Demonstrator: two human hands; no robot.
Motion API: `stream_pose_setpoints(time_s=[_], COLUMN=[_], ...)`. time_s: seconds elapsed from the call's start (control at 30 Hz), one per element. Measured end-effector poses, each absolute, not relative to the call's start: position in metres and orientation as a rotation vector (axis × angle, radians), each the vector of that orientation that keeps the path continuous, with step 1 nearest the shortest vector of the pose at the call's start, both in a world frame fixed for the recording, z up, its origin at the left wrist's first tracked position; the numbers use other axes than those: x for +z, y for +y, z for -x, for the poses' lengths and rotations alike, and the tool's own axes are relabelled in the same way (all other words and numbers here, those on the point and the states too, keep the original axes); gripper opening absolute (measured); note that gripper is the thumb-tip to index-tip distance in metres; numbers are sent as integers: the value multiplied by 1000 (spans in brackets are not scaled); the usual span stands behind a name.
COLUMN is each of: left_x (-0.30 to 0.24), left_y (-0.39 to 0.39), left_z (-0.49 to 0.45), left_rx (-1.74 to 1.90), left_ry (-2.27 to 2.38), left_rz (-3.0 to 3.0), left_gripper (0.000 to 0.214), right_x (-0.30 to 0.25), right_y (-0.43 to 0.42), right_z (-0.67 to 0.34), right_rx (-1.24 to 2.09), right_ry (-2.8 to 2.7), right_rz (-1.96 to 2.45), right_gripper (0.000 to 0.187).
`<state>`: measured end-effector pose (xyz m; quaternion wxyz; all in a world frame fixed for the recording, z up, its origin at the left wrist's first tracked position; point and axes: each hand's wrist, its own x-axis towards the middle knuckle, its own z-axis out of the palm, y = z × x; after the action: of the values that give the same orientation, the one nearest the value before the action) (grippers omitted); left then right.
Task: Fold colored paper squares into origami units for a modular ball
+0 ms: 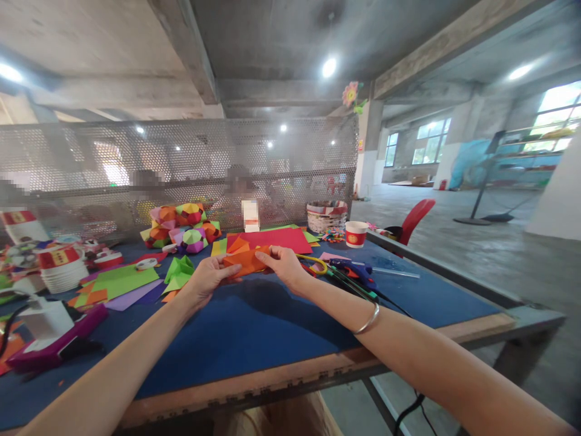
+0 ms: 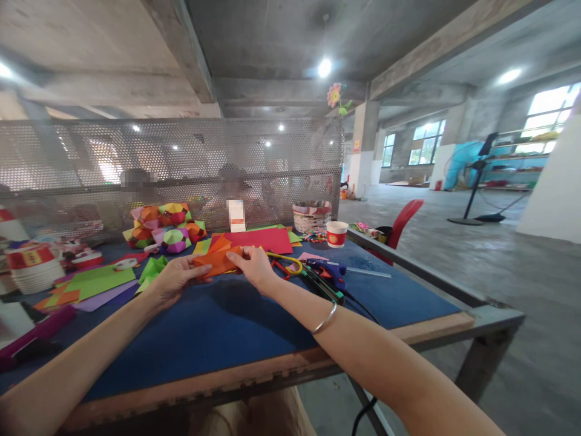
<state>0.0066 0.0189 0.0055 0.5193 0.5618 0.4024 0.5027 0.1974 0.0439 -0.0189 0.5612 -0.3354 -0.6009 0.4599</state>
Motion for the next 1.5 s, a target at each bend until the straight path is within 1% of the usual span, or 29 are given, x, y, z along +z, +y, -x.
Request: stream_pose_setpoints(time_s=[0.13,0.57,0.77,0.87,1.03,1.5], left_x=[7,7,5,4,4,2], left_y=[18,16,18,19,19,22], left_z=[-7,-7,-6,-6,-6,-5], left_rx=[1202,1183,1197,1194,1180,1194], left_ry=[968,977,976,961,970,987], left_rz=[-1330,-1381,-1370,-1366,-1391,-1388], left_gripper=[46,39,39,40,35,39], right_x=[-19,-22,-24,-26,-28,-28], right_y=[44,47,49,52,55,54], right_z=[-198,-200,-200,-201,-203,-203], right_rx=[1072,992,954,864,698,688], right_ry=[-1424,-1467,-1513,-1542,-1584,-1617], right_rz=[792,834,841,869,918,924], right_gripper=[52,43,45,44,45,47])
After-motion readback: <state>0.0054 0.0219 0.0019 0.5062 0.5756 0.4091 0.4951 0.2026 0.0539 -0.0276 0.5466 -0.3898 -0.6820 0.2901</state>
